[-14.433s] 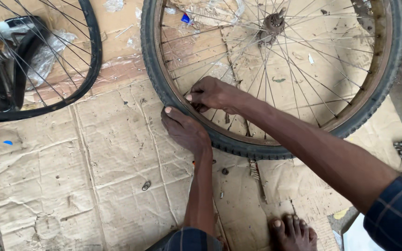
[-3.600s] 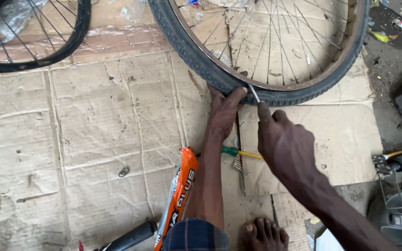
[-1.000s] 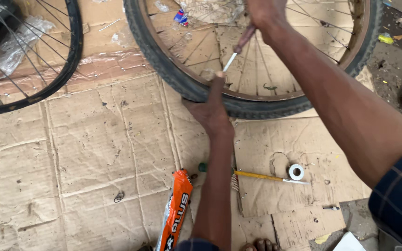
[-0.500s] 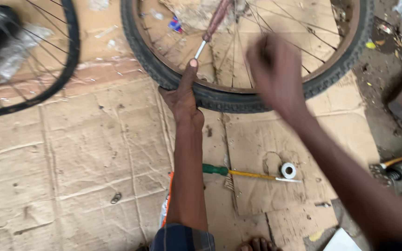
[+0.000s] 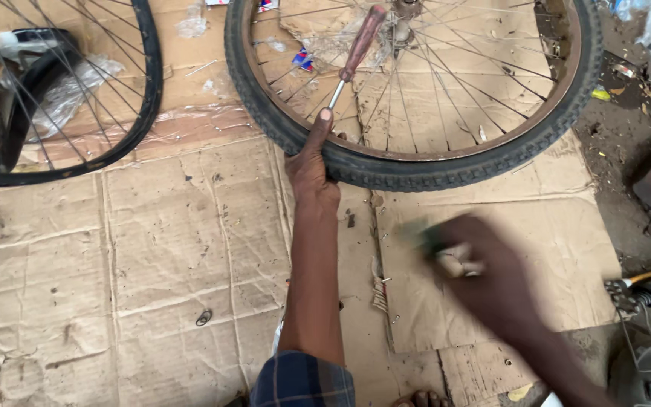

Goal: The person removes a bicycle wheel from a truing stand and places it on the floor. They then use a tire lever to pry the tire bead off the rim, working around the circumference to detach the tire.

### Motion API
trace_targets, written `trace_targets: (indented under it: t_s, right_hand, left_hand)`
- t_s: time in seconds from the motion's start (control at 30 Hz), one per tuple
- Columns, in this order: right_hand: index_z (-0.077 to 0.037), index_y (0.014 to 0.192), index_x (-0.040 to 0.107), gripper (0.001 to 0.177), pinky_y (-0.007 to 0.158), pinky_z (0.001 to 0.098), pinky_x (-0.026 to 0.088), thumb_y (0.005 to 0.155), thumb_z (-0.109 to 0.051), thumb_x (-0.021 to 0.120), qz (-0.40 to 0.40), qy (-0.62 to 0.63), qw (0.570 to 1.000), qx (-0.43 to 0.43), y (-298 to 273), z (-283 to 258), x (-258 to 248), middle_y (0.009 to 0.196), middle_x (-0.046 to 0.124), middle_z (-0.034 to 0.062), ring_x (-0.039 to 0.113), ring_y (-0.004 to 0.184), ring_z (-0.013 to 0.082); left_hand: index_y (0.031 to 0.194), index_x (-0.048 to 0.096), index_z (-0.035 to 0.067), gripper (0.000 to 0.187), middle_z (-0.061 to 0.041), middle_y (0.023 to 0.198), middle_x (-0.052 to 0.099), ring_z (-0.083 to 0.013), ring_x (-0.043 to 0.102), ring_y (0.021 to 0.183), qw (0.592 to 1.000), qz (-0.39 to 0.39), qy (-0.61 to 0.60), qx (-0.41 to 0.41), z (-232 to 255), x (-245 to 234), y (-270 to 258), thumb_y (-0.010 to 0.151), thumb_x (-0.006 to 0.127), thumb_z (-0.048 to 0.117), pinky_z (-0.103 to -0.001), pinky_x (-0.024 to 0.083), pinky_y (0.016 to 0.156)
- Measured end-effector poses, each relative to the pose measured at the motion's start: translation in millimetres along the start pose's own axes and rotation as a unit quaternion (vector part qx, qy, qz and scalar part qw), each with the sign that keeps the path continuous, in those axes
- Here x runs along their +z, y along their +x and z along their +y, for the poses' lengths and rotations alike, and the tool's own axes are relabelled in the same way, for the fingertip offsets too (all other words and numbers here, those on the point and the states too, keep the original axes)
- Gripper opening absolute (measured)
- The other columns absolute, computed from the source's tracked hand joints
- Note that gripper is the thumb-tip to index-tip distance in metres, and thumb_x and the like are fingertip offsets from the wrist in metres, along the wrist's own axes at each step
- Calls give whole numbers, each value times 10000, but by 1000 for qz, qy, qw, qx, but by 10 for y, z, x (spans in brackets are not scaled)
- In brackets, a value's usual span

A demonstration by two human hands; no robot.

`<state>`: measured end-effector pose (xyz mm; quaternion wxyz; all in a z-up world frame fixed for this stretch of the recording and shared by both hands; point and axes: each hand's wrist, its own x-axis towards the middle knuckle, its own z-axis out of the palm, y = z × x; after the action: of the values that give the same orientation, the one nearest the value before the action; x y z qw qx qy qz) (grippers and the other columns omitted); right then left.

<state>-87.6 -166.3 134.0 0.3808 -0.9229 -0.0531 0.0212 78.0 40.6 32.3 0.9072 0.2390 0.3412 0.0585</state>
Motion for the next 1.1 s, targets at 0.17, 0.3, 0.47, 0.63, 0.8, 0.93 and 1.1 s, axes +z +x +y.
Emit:
trace_targets:
  t_s: [0.17, 0.3, 0.47, 0.63, 0.8, 0.93, 1.1]
  right_hand:
    - [-88, 1110, 637, 223, 706, 305, 600, 903, -60, 716, 189, 270, 940, 88, -331, -72, -1116, 947, 676, 63, 688, 812, 142]
    - [-56, 1178, 602, 202, 722, 337, 624, 982, -45, 650, 180, 369, 912, 2, -365, -245, -872, 967, 682, 112, 708, 809, 183]
    - [53, 1176, 565, 227, 810, 466, 649, 973, -3, 649, 220, 330, 913, 90, -346, -327, -353, 1068, 698, 212, 741, 916, 320]
    - [63, 1198, 615, 255, 919, 411, 635, 960, -22, 650, 184, 271, 942, 79, -518, -348, -305, 1108, 735, 243, 771, 1011, 302]
    - [22, 1246, 650, 397, 630, 343, 631, 860, -57, 697, 77, 213, 954, 196, -601, -323, -159, 1002, 764, 140, 740, 795, 188]
    - [-56, 1317, 678, 427, 471, 340, 509, 895, -119, 690, 49, 73, 958, 272, -575, -218, -44, 896, 797, 69, 605, 571, 153]
    - [-68, 1289, 727, 370, 468, 317, 453, 930, -157, 715, 75, -137, 980, 123, -507, -68, 37, 694, 717, 94, 567, 497, 128]
  left_hand:
    - [1093, 647, 26, 488, -96, 896, 729, -227, 731, 696, 999, -23, -32, 16, -76, 24, 15, 689, 913, 86, -401, 685, 648]
    - [1063, 657, 4, 473, -123, 858, 720, -252, 694, 621, 999, -25, -12, 20, -67, -3, 35, 696, 924, 135, -406, 637, 563]
    - [1083, 662, 13, 510, -102, 858, 718, -245, 706, 626, 1000, -10, -6, 19, -118, 8, 39, 678, 935, 157, -393, 633, 563]
    - [1161, 622, 48, 600, -91, 869, 717, -224, 695, 639, 999, -6, -10, 36, -112, 14, 24, 661, 931, 164, -403, 644, 576]
    - [1177, 607, 52, 621, -100, 871, 703, -221, 702, 670, 999, -23, -23, 3, -116, 2, -29, 664, 930, 188, -401, 646, 607]
    - [1144, 617, 36, 601, -84, 856, 700, -213, 698, 660, 999, -29, -18, 4, -99, 14, -42, 662, 932, 208, -404, 648, 612]
    - [1037, 708, -33, 513, -96, 746, 687, -195, 659, 589, 1000, 1, 16, 4, -120, 60, -56, 677, 934, 254, -360, 606, 563]
